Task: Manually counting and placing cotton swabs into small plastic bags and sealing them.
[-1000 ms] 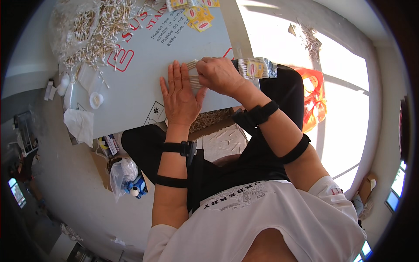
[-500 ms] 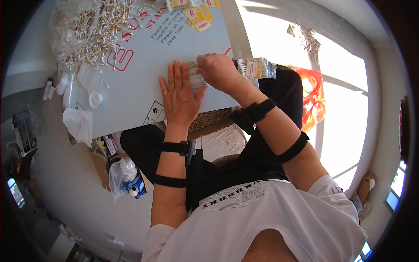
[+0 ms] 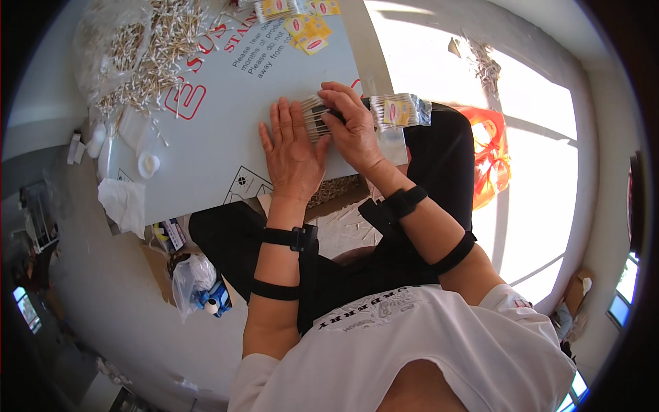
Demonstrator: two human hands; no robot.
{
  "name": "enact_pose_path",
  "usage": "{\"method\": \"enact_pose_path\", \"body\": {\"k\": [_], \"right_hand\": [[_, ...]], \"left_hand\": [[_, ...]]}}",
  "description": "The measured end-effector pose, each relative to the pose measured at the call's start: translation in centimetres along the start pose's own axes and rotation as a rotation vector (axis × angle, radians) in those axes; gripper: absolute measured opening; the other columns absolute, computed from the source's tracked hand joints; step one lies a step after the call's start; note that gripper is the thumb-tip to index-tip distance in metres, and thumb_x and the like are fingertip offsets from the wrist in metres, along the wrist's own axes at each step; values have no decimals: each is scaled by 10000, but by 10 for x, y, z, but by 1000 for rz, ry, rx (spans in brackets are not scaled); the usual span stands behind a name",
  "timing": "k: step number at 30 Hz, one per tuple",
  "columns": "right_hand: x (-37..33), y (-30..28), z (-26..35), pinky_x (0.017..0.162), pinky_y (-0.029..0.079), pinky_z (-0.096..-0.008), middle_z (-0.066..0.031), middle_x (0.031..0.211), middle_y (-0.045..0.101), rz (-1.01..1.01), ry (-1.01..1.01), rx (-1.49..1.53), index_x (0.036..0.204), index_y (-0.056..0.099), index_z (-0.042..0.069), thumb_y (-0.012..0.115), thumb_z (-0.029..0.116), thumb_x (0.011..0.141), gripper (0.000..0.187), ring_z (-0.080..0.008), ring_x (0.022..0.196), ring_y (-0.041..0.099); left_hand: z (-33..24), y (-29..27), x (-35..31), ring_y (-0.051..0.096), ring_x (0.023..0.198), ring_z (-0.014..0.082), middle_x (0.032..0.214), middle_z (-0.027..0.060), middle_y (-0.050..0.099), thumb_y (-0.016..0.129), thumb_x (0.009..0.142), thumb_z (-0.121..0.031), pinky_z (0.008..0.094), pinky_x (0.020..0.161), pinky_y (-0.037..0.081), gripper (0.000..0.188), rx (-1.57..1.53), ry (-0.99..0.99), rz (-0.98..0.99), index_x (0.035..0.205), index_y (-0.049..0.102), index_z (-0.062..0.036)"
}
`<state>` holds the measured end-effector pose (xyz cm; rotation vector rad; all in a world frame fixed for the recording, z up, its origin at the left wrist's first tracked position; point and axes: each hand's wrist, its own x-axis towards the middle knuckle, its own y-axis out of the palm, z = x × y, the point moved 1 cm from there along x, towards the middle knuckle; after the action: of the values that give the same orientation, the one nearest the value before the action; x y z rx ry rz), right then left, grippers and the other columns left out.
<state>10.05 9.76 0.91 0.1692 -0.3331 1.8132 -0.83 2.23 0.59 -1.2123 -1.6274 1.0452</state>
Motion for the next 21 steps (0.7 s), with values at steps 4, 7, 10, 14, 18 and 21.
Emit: {"method": "enact_pose_path", "body": {"k": [4,7,10,14,18,21], "right_hand": [[2,-18,2,776,526,-325,-91,1019,623,152,-42,-248,984,659,13,604,-67,812,197,-243,897,656],[16,-23,-3,718,525,-361,-106,923,617,300,-188,-456,887,657,19,650,-39,768,133,-306,816,643],[25,-21,-4,701,522,-389,-123,882,604,354,-168,-504,856,644,24,682,0,753,112,-333,792,628],[33,-17,-6,681,516,-424,-126,871,576,370,-99,-557,794,599,11,678,36,772,86,-345,789,631],[36,-16,-4,687,511,-447,-133,912,546,470,-266,-811,815,558,12,687,81,783,150,-346,807,627],[37,-20,-3,703,513,-447,-147,949,538,511,-326,-843,844,548,15,686,100,793,170,-353,830,621]], "left_hand": [[-1,0,-1,189,1481,315,1572,187,259,557,932,-450,541,1183,97,767,23,-3,17,1491,291,2],[-3,0,1,190,1481,316,1573,188,257,544,938,-456,548,1180,99,762,44,13,3,1493,289,-1],[-2,1,0,169,1487,310,1586,179,226,438,980,-492,555,1176,88,746,38,13,21,1513,244,-7],[-2,3,0,169,1487,308,1588,176,223,439,979,-497,554,1177,88,753,63,8,29,1515,240,-8],[-2,2,0,192,1481,310,1577,179,256,543,939,-451,550,1181,93,756,32,1,5,1499,288,-12],[-3,1,1,195,1480,309,1576,177,259,551,937,-442,552,1181,93,753,27,-1,7,1499,290,-13]]}}
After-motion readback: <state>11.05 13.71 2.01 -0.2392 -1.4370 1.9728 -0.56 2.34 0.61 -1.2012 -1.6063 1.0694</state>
